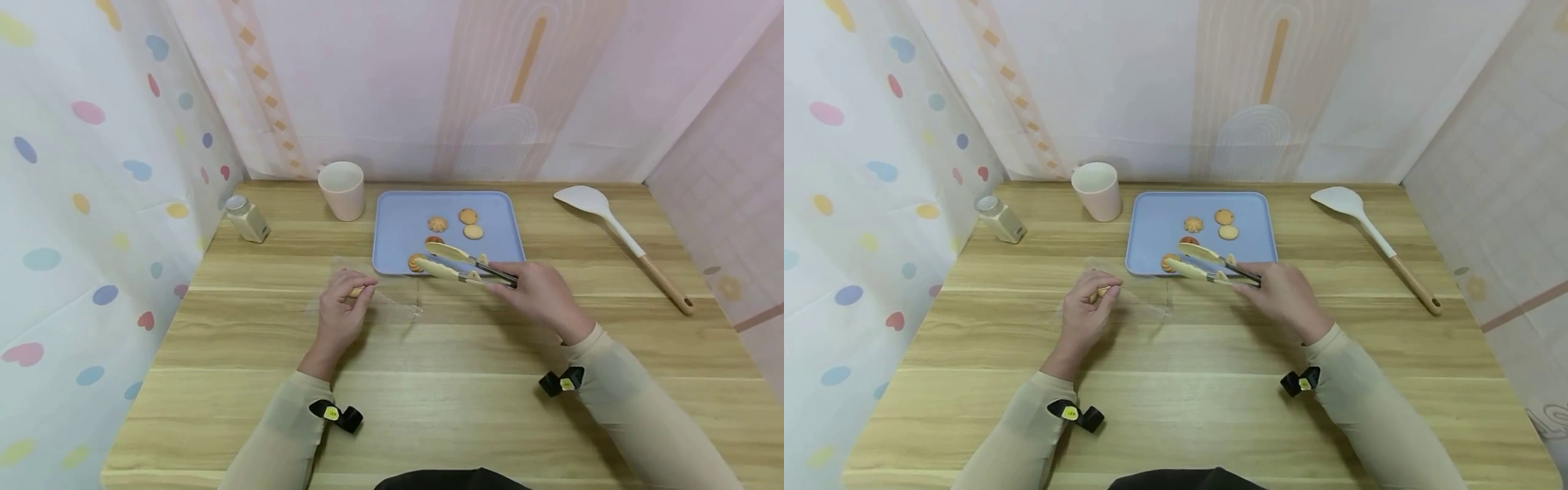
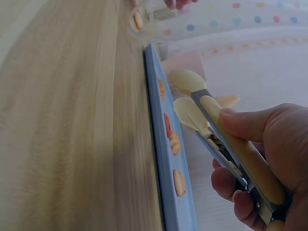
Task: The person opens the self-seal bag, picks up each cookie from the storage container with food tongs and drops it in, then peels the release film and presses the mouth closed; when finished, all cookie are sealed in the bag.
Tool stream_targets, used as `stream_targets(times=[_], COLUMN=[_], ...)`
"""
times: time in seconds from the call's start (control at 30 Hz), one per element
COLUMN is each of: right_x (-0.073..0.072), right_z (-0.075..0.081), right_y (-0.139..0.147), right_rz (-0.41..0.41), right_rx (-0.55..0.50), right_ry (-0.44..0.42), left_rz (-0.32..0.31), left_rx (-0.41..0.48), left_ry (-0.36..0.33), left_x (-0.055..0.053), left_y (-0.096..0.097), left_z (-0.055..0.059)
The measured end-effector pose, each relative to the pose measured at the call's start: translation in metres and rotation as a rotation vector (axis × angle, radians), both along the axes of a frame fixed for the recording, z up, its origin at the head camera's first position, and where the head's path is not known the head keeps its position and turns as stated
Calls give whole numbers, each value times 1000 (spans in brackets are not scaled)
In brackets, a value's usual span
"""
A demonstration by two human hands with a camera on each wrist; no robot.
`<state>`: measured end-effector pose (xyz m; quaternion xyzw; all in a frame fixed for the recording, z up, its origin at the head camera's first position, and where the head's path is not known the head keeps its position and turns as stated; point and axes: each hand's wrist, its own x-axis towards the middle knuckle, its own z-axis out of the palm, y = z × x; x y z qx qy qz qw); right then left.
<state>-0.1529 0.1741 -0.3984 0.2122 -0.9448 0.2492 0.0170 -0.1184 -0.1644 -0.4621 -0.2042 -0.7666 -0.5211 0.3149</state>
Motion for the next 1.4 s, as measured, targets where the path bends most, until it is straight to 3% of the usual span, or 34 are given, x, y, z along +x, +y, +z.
stream_targets(times=[0.13, 0.33, 0.4, 0.73, 1.4], right_x=[-8, -18, -20, -18, -25], right_z=[0, -2, -3, 1, -10], right_y=[-5, -9, -10, -14, -18], right_rz=[-2, -11, -10, 27, 57], right_rx=[25, 25, 30, 25, 24], right_ry=[-15, -22, -12, 28, 61], left_rz=[11, 24, 26, 2, -4], left_rx=[-4, -16, -19, -2, -16], left_ry=[8, 29, 30, -15, -5], left_x=[2, 11, 12, 1, 2], left_y=[3, 10, 11, 2, 1], left_z=[4, 22, 23, -1, -1])
